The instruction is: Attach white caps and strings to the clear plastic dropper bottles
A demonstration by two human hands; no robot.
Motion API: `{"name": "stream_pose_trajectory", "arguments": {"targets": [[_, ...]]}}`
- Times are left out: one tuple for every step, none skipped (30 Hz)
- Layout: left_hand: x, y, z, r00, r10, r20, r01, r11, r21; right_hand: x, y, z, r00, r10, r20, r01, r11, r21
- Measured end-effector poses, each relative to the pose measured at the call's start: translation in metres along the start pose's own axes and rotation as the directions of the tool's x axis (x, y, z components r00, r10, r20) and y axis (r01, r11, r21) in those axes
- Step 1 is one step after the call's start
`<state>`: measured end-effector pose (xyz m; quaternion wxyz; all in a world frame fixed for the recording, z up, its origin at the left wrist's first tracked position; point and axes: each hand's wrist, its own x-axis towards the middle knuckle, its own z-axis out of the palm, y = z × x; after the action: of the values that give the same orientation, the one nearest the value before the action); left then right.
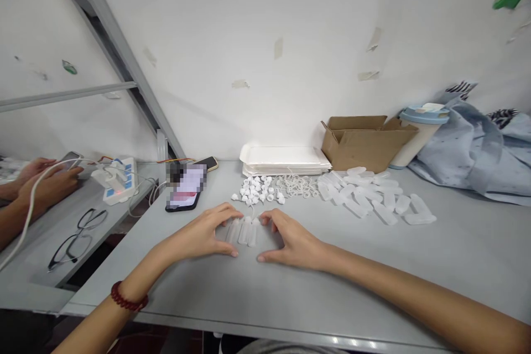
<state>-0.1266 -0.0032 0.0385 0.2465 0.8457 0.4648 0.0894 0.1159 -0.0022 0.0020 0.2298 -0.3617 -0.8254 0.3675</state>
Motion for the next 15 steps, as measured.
{"name": "stream_pose_trajectory", "arguments": {"targets": [[0.0004,-0.0004,0.0010,1.000,0.001,-0.015,-0.001,1.000,0.008,-0.0008,0.0011,0.0014,1.000,-0.028,-0.007,0.028,1.000,0.004],[0.0008,-0.0007,0.0020,1.000,0.003,-0.028,-0.003,1.000,0.016,-0.0014,0.0020,0.0028,0.999,-0.049,-0.012,0.049,0.999,0.006],[0.0013,-0.0009,0.0030,0.999,0.009,-0.037,-0.008,1.000,0.024,-0.0017,0.0027,0.0042,0.998,-0.061,-0.016,0.061,0.998,0.007],[0.0018,-0.0009,0.0038,0.999,0.016,-0.043,-0.015,0.999,0.030,-0.0018,0.0033,0.0053,0.998,-0.064,-0.019,0.064,0.998,0.007],[0.0023,-0.0007,0.0044,0.999,0.026,-0.047,-0.024,0.999,0.033,-0.0017,0.0038,0.0063,0.998,-0.064,-0.021,0.064,0.998,0.007],[0.0029,-0.0004,0.0048,0.998,0.036,-0.051,-0.034,0.999,0.036,-0.0016,0.0041,0.0070,0.998,-0.065,-0.022,0.065,0.998,0.007],[0.0034,0.0000,0.0051,0.997,0.046,-0.055,-0.044,0.998,0.037,-0.0015,0.0042,0.0074,0.998,-0.065,-0.026,0.066,0.998,0.007],[0.0038,0.0003,0.0052,0.997,0.053,-0.059,-0.051,0.998,0.037,-0.0014,0.0043,0.0077,0.997,-0.065,-0.031,0.065,0.998,0.008],[0.0041,0.0004,0.0054,0.996,0.059,-0.062,-0.057,0.998,0.035,-0.0014,0.0042,0.0077,0.997,-0.061,-0.036,0.062,0.998,0.008],[0.0043,0.0003,0.0056,0.996,0.065,-0.064,-0.063,0.997,0.033,-0.0013,0.0040,0.0077,0.998,-0.056,-0.041,0.056,0.998,0.007],[0.0044,-0.0001,0.0060,0.995,0.069,-0.066,-0.067,0.997,0.030,-0.0011,0.0037,0.0075,0.998,-0.048,-0.045,0.049,0.999,0.007],[0.0043,-0.0008,0.0065,0.995,0.071,-0.068,-0.069,0.997,0.027,-0.0009,0.0032,0.0073,0.998,-0.039,-0.049,0.040,0.999,0.008],[0.0042,-0.0018,0.0070,0.995,0.071,-0.070,-0.070,0.997,0.023,-0.0006,0.0025,0.0071,0.998,-0.029,-0.053,0.030,1.000,0.010],[0.0040,-0.0029,0.0076,0.995,0.071,-0.071,-0.069,0.997,0.020,-0.0002,0.0018,0.0069,0.998,-0.019,-0.054,0.020,1.000,0.015],[0.0038,-0.0040,0.0080,0.995,0.070,-0.074,-0.069,0.998,0.016,0.0003,0.0011,0.0068,0.998,-0.009,-0.055,0.010,1.000,0.020]]}}
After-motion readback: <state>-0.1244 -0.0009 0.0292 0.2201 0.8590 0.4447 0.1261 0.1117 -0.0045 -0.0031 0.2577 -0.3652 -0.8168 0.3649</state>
